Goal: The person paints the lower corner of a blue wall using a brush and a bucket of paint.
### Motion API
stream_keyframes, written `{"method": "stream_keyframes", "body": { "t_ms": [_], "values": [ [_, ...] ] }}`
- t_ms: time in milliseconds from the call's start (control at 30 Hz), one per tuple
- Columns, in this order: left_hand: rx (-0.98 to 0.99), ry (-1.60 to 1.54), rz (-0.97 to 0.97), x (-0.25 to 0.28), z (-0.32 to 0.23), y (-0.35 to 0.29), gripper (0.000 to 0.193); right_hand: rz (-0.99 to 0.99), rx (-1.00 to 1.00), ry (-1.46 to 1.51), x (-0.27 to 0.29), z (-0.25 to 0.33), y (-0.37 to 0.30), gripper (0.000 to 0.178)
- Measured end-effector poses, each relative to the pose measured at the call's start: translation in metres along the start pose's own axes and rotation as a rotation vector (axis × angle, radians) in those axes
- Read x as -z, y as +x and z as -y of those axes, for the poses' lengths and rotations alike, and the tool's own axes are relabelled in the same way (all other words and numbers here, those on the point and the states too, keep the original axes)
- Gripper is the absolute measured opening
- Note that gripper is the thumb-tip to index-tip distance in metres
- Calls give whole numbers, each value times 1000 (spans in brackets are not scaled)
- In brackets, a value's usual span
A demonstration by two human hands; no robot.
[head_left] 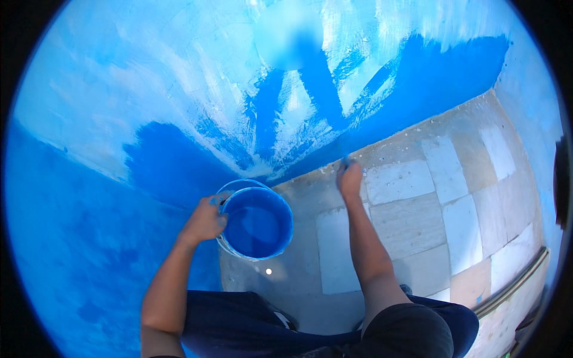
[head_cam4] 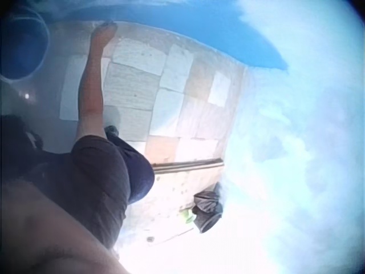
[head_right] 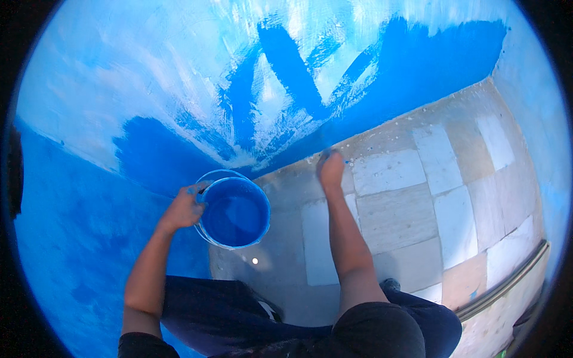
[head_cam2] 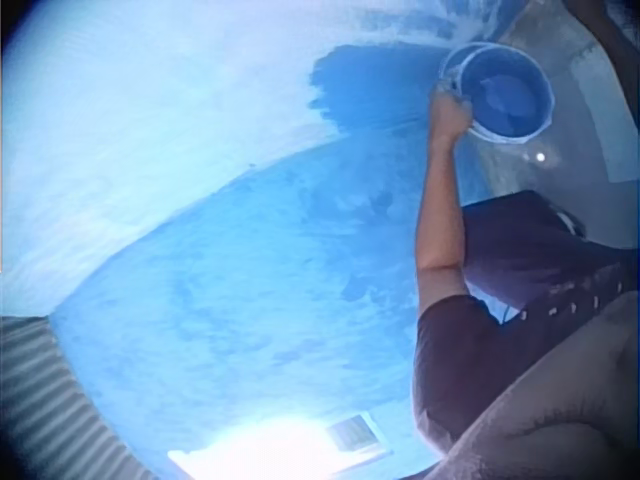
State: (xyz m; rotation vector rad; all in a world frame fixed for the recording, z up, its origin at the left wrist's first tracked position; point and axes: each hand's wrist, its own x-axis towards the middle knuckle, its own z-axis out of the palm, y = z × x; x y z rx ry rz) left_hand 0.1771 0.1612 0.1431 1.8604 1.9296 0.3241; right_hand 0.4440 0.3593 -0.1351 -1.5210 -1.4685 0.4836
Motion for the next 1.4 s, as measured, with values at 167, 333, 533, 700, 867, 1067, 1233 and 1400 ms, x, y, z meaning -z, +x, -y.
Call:
{"method": "stream_keyframes", "body": {
  "t_ms": [167, 333, 533, 700, 867, 1067, 1233, 1400],
  "values": [
    [-66, 30, 15, -10, -7, 13, 50, 389, 285, -9, 27, -39, 20, 16],
    [-11, 33, 22, -10, -7, 16, 52, -79, 34, 107, 91, -56, 91, 22],
    [-88, 101, -14, -12, 15, 19, 53, -225, 48, 81, 5, -44, 30, 26],
    [45, 73, 149, -9, 8, 26, 54, 280, 60, 192, -58, -13, -82, 11],
    [10, 44, 98, -6, 30, 12, 51, 222, 94, 226, -37, -41, -32, 16],
    [111, 93, 53, 12, 61, -20, 52, -325, -332, 366, 9, -28, -4, 23],
    [185, 104, 122, 24, 80, -34, 57, 49, -326, 262, -99, 39, -101, 17],
    [241, 202, 152, 30, 109, -43, 59, 644, 111, 224, -142, 89, -182, 19]
  ]
}}
